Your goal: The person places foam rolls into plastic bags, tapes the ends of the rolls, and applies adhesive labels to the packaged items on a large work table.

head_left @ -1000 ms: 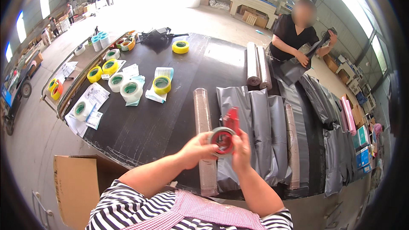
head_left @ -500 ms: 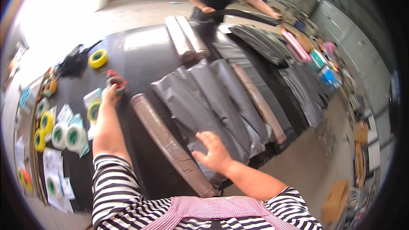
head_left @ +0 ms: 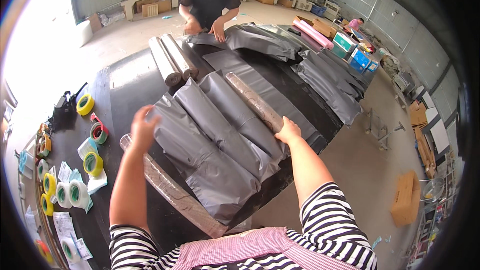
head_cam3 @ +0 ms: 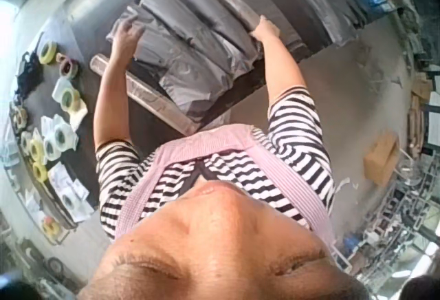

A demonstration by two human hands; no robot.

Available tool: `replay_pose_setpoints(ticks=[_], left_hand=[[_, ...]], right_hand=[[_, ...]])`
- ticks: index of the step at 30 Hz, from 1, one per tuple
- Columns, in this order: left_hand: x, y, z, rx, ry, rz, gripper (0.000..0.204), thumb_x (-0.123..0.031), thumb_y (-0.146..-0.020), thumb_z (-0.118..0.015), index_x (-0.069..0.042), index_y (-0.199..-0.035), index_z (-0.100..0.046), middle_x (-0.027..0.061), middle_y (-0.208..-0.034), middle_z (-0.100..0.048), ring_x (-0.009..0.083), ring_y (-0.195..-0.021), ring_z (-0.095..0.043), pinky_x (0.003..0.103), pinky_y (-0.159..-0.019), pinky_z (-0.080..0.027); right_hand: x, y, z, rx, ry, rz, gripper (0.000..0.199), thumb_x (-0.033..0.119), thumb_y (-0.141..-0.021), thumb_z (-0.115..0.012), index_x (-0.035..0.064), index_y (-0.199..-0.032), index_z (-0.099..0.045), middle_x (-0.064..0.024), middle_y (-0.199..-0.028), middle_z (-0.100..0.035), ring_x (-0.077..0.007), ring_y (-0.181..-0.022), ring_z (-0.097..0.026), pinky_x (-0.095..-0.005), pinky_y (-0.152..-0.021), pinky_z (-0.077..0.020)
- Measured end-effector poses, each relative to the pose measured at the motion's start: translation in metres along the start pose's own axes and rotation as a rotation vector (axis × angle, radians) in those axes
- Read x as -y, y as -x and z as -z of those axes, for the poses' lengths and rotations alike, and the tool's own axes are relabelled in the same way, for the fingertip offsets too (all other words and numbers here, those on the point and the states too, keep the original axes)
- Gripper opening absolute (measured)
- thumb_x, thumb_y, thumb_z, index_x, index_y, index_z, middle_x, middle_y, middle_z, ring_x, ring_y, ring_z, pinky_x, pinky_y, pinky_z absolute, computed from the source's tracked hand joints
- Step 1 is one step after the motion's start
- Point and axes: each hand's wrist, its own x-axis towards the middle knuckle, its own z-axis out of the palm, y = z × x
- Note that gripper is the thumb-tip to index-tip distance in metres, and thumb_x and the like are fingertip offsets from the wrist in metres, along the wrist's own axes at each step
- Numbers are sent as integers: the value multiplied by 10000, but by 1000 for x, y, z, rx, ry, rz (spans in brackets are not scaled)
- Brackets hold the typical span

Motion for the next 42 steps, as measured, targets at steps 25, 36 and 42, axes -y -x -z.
replay_pose_setpoints(ticks=[25, 36, 42], left_hand=[[-226, 151, -474, 734, -929, -485, 163, -85, -773, -638, -18, -920, -654, 151, -1006, -613, 326, -993, -605, 415, -886, -537], [-215, 117, -451, 407, -140, 301, 238, -214, -855, -639, -31, -1002, -682, 164, -889, -720, 301, -841, -689, 384, -803, -535], [-181, 75, -442, 257, 163, 70, 92, -117, -960, -599, -29, -969, -624, 66, -1019, -734, 155, -884, -645, 313, -795, -520]], right_hand=[[-381, 92, 82, -97, -1463, 906, 827, 269, -742, -909, 31, -1369, -426, -204, -1386, -496, -283, -1335, -485, -390, -1103, -437], [-353, 60, -1, -45, -1534, 994, 855, 144, -775, -868, 38, -1444, -347, -215, -1514, -358, -300, -1423, -383, -414, -1165, -384], [-285, -9, 8, -359, -1335, 1332, 718, 91, -742, -880, 31, -1356, -514, -188, -1392, -523, -295, -1297, -530, -410, -1060, -470]])
